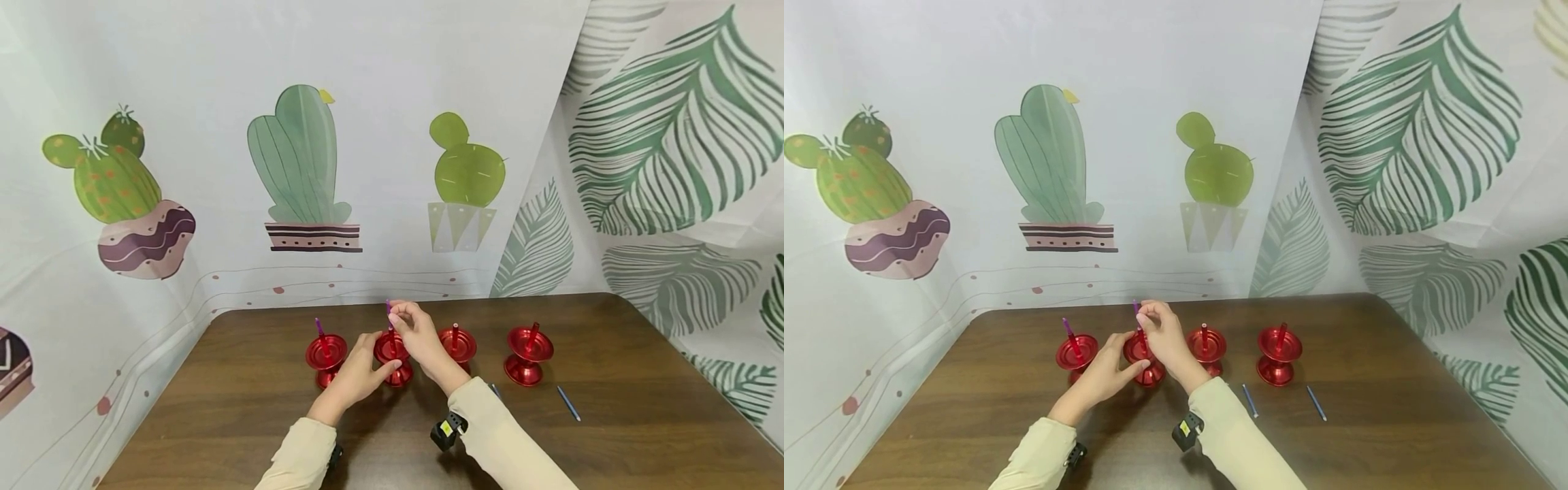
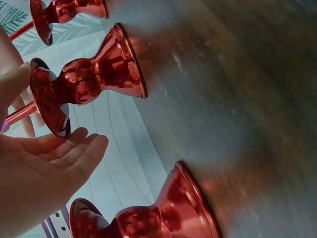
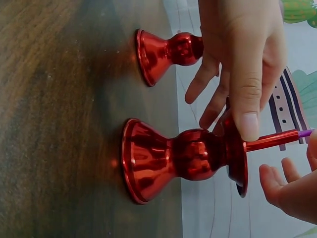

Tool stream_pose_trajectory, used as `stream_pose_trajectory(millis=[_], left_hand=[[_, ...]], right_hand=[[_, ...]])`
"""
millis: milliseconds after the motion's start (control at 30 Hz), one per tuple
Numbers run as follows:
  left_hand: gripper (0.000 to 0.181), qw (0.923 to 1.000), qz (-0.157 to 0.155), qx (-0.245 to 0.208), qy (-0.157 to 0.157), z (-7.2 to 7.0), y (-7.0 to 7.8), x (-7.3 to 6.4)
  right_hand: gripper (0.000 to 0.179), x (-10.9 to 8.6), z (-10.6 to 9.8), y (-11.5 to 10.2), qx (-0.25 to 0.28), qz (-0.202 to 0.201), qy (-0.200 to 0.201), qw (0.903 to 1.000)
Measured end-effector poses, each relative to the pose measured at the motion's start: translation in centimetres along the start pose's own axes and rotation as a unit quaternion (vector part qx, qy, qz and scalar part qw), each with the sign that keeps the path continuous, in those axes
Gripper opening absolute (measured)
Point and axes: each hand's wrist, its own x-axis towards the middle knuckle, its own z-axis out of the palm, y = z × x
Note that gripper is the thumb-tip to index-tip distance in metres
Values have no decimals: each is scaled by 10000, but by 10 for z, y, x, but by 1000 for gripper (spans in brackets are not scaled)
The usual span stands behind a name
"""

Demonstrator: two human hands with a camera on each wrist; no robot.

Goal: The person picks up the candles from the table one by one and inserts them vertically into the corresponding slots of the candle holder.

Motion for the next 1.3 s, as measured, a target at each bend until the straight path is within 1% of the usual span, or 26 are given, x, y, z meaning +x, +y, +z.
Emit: stream_pose_trajectory(millis=[133,200,333,400,633,767,1033,1133,1300], left_hand=[[67,10000,-10,-13,-4,0,0,-1],[66,10000,42,9,3,1,0,-1],[65,10000,79,18,24,0,0,-1],[65,10000,63,23,31,0,0,-1],[65,10000,18,65,42,0,1,0],[66,10000,37,79,10,0,2,-1],[65,9998,132,116,51,-1,3,-2],[65,9998,111,147,38,-1,3,-2],[64,9997,158,143,78,0,3,-2]], right_hand=[[10,0,1,5,-23,-84,7,10000],[11,0,1,7,-52,-140,-1,9999],[7,1,2,10,-91,-203,-44,9997],[8,0,2,9,-155,-223,-71,9996],[10,-1,4,10,-632,-334,-140,9973],[10,-2,4,11,-707,-465,-193,9962],[8,-3,5,15,-1094,-996,-126,9889],[8,-3,6,17,-1270,-1037,-104,9864],[6,-5,6,16,-1385,-1055,-80,9847]])
